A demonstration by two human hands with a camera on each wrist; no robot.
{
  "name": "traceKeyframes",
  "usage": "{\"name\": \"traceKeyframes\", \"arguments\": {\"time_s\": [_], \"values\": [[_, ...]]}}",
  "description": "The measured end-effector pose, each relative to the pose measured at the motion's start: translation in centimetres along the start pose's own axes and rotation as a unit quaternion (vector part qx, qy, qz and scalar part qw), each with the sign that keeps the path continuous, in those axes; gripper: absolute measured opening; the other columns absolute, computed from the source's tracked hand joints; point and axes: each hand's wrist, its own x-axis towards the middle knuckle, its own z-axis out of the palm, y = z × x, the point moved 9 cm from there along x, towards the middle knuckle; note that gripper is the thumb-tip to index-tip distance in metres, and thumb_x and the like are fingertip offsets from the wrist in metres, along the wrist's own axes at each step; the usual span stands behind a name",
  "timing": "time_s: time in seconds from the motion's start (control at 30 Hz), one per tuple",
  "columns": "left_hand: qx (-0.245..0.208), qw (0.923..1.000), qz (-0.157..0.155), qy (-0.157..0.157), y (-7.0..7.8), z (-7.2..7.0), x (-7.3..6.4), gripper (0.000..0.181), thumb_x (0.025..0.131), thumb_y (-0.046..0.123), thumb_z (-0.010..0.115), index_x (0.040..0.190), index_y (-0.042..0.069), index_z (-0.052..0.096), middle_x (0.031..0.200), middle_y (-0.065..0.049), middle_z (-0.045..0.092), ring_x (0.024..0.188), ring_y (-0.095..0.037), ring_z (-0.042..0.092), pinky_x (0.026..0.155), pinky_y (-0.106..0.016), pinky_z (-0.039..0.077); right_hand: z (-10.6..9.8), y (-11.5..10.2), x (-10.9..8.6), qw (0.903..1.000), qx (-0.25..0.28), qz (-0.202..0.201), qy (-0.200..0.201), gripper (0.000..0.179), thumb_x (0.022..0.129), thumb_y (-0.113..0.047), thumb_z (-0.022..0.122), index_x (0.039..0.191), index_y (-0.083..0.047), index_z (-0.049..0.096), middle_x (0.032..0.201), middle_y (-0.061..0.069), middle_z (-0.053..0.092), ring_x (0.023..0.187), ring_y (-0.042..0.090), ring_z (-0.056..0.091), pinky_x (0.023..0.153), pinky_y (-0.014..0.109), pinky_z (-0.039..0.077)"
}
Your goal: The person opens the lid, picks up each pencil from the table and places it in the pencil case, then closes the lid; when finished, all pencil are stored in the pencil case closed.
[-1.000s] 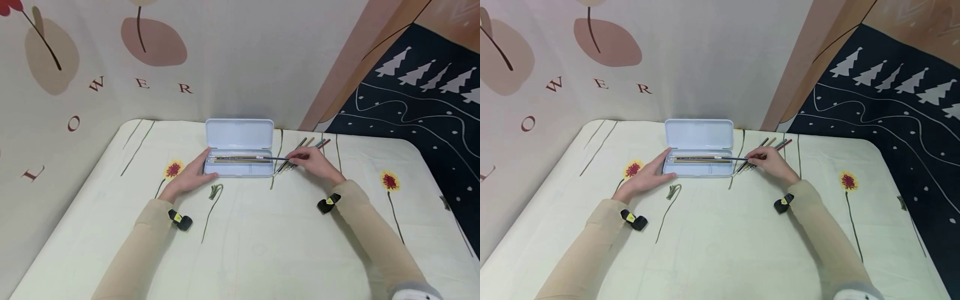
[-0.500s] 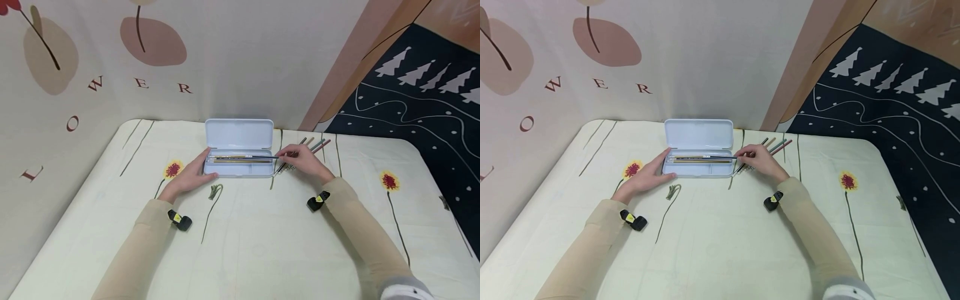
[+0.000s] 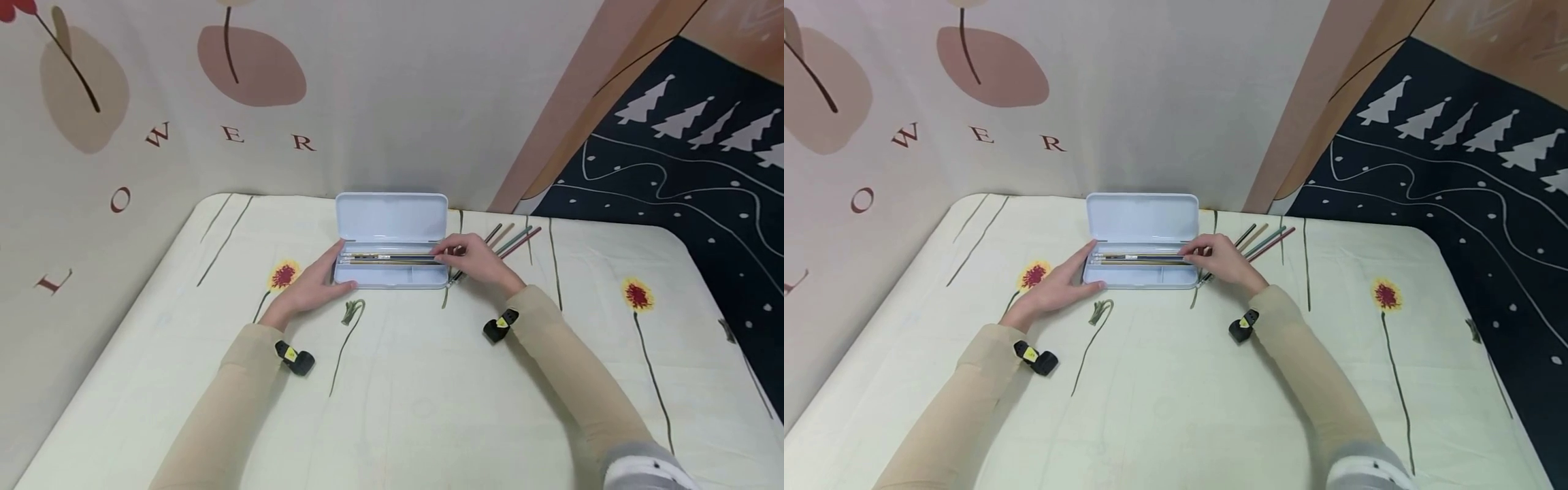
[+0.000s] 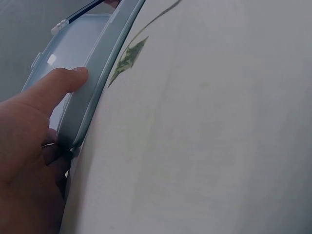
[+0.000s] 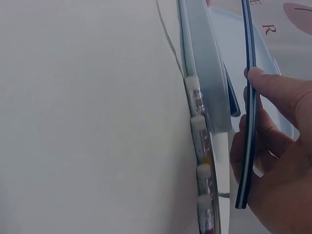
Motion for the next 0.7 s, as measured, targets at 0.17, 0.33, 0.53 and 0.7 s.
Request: {"name": "traceKeyframes", "arguments": {"time_s": [0.17, 0.33, 0.53, 0.7], "values": [[0.0, 1.0, -0.002, 0.001, 0.0, 0.1, 0.1, 0.093, 0.091, 0.029, 0.068, 0.156, 0.009, 0.006, 0.159, -0.015, 0.013, 0.144, -0.032, 0.012, 0.115, -0.047, 0.014, 0.8, -0.5, 0.8, 0.9999, -0.011, -0.007, -0.008, 0.012, 0.091, -0.003, 0.066, 0.1, 0.001, 0.074, 0.093, 0.011, 0.068, 0.083, 0.022, 0.057, 0.072, 0.03, 0.047], [-0.002, 1.0, -0.002, 0.002, 0.1, 0.1, 0.0, 0.093, 0.091, 0.028, 0.068, 0.156, 0.007, 0.005, 0.159, -0.016, 0.012, 0.144, -0.032, 0.011, 0.115, -0.047, 0.013, 1.8, -1.1, 1.7, 0.9995, -0.021, -0.016, -0.019, 0.012, 0.09, -0.002, 0.066, 0.099, 0.0, 0.074, 0.094, 0.007, 0.069, 0.083, 0.018, 0.057, 0.074, 0.028, 0.048], [-0.001, 1.0, 0.003, 0.002, 0.1, 0.0, 0.1, 0.093, 0.09, 0.027, 0.069, 0.155, 0.006, 0.005, 0.159, -0.018, 0.012, 0.144, -0.034, 0.012, 0.115, -0.047, 0.013, 2.9, -1.4, 2.5, 0.9992, -0.015, -0.028, -0.025, 0.012, 0.09, -0.002, 0.067, 0.099, 0.001, 0.074, 0.095, 0.007, 0.07, 0.084, 0.017, 0.058, 0.075, 0.028, 0.048], [0.001, 1.0, 0.002, 0.002, 0.0, 0.0, 0.1, 0.094, 0.09, 0.027, 0.069, 0.156, 0.007, 0.005, 0.159, -0.018, 0.013, 0.144, -0.034, 0.012, 0.115, -0.048, 0.013, 3.9, -2.1, 3.2, 0.9988, -0.009, -0.037, -0.029, 0.012, 0.09, -0.001, 0.066, 0.099, 0.002, 0.073, 0.093, 0.009, 0.069, 0.082, 0.018, 0.058, 0.074, 0.029, 0.049]]}}
